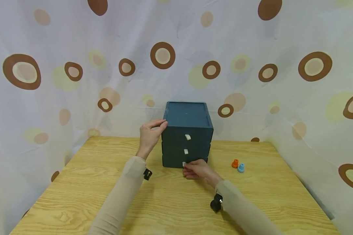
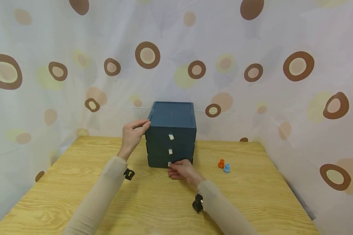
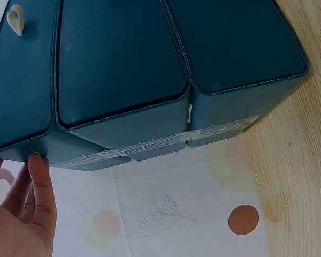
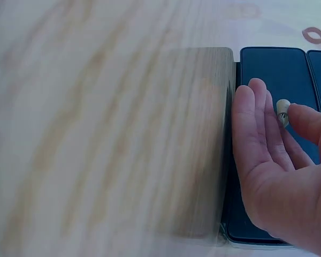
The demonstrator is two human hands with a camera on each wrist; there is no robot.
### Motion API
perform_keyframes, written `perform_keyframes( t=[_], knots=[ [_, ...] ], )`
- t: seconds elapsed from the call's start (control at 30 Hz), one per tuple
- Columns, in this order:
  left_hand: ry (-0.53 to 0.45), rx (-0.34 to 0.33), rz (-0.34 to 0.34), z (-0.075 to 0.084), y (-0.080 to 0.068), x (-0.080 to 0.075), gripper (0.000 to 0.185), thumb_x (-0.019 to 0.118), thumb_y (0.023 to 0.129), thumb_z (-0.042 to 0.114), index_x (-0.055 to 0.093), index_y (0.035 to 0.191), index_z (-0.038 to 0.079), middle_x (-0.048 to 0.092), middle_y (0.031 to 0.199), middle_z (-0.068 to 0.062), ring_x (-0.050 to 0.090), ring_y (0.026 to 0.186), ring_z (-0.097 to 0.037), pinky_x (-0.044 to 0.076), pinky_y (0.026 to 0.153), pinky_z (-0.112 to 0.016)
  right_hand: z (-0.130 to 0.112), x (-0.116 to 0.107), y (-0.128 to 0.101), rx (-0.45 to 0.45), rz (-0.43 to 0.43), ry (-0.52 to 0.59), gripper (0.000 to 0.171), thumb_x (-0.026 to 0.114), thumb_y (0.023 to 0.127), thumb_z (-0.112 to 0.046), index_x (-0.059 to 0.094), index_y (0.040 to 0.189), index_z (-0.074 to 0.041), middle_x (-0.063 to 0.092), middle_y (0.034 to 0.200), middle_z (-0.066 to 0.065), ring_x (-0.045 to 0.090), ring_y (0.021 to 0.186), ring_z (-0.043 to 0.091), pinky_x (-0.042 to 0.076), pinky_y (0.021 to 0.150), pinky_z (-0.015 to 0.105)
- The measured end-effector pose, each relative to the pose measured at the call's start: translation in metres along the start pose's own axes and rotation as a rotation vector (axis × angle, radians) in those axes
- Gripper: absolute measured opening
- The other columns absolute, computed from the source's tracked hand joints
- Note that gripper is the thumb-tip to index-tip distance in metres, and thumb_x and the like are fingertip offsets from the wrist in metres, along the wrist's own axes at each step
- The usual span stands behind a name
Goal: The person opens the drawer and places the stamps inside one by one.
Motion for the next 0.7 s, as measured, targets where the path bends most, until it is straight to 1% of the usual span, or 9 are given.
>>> perform_keyframes(
  t=[0.13,0.23,0.37,0.47,0.5,0.6,0.7],
  knots=[
    [-0.002,0.001,-0.008,0.001,0.001,0.000,0.025,0.072,0.091,0.028,0.077,0.110,0.012,0.071,0.116,-0.008,0.065,0.104,-0.022,0.056,0.085,-0.042,-0.001,-0.001,0.000,-0.007,-0.004,0.004,0.031,0.058,0.099,-0.014,0.065,0.117,0.011,0.074,0.093,0.011,0.073,0.079,0.015,0.060,0.075,0.031],
    [-0.003,-0.003,-0.012,0.001,0.001,-0.001,0.025,0.072,0.090,0.028,0.077,0.109,0.012,0.071,0.117,-0.008,0.065,0.104,-0.022,0.056,0.086,-0.042,-0.002,-0.001,-0.001,-0.019,-0.003,-0.021,0.031,0.058,0.099,-0.012,0.065,0.117,0.012,0.074,0.093,0.012,0.073,0.079,0.015,0.060,0.075,0.031],
    [-0.008,-0.008,-0.016,0.001,0.001,-0.001,0.025,0.072,0.090,0.027,0.077,0.109,0.012,0.071,0.117,-0.008,0.065,0.104,-0.022,0.056,0.086,-0.042,-0.004,0.000,-0.004,-0.067,0.013,-0.117,0.029,0.059,0.098,-0.013,0.068,0.113,0.010,0.074,0.091,0.014,0.073,0.078,0.016,0.060,0.073,0.032],
    [-0.012,0.002,-0.018,0.001,0.002,-0.001,0.026,0.072,0.090,0.028,0.077,0.109,0.012,0.071,0.116,-0.008,0.065,0.103,-0.021,0.056,0.085,-0.042,-0.007,0.000,-0.007,-0.125,0.030,-0.217,0.025,0.062,0.097,-0.014,0.072,0.105,0.007,0.074,0.088,0.013,0.073,0.076,0.018,0.060,0.070,0.032],
    [-0.019,-0.006,-0.021,0.005,0.001,-0.002,0.026,0.072,0.091,0.026,0.076,0.110,0.010,0.071,0.117,-0.009,0.065,0.104,-0.023,0.055,0.086,-0.043,-0.008,0.001,-0.008,-0.143,0.032,-0.246,0.024,0.062,0.097,-0.014,0.073,0.103,0.006,0.074,0.087,0.013,0.073,0.076,0.019,0.060,0.069,0.032],
    [-0.022,0.001,-0.022,0.005,0.002,-0.002,0.025,0.072,0.091,0.026,0.077,0.109,0.010,0.071,0.116,-0.009,0.065,0.103,-0.023,0.055,0.085,-0.044,-0.012,0.002,-0.014,-0.202,0.043,-0.343,0.022,0.063,0.096,-0.015,0.076,0.095,0.003,0.074,0.083,0.012,0.073,0.073,0.020,0.060,0.066,0.031],
    [-0.015,-0.009,-0.031,0.006,0.001,-0.001,0.025,0.071,0.091,0.026,0.077,0.110,0.010,0.070,0.117,-0.009,0.064,0.104,-0.023,0.056,0.085,-0.045,-0.015,0.004,-0.020,-0.233,0.050,-0.412,0.021,0.064,0.096,-0.015,0.077,0.092,0.001,0.074,0.081,0.011,0.072,0.071,0.020,0.060,0.064,0.031]
  ],
)
Point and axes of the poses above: each hand's wrist, its own y-axis towards the middle knuckle, its own x-axis out of the palm, z = x × y, the point moved 6 cm from there along y, towards the middle knuckle
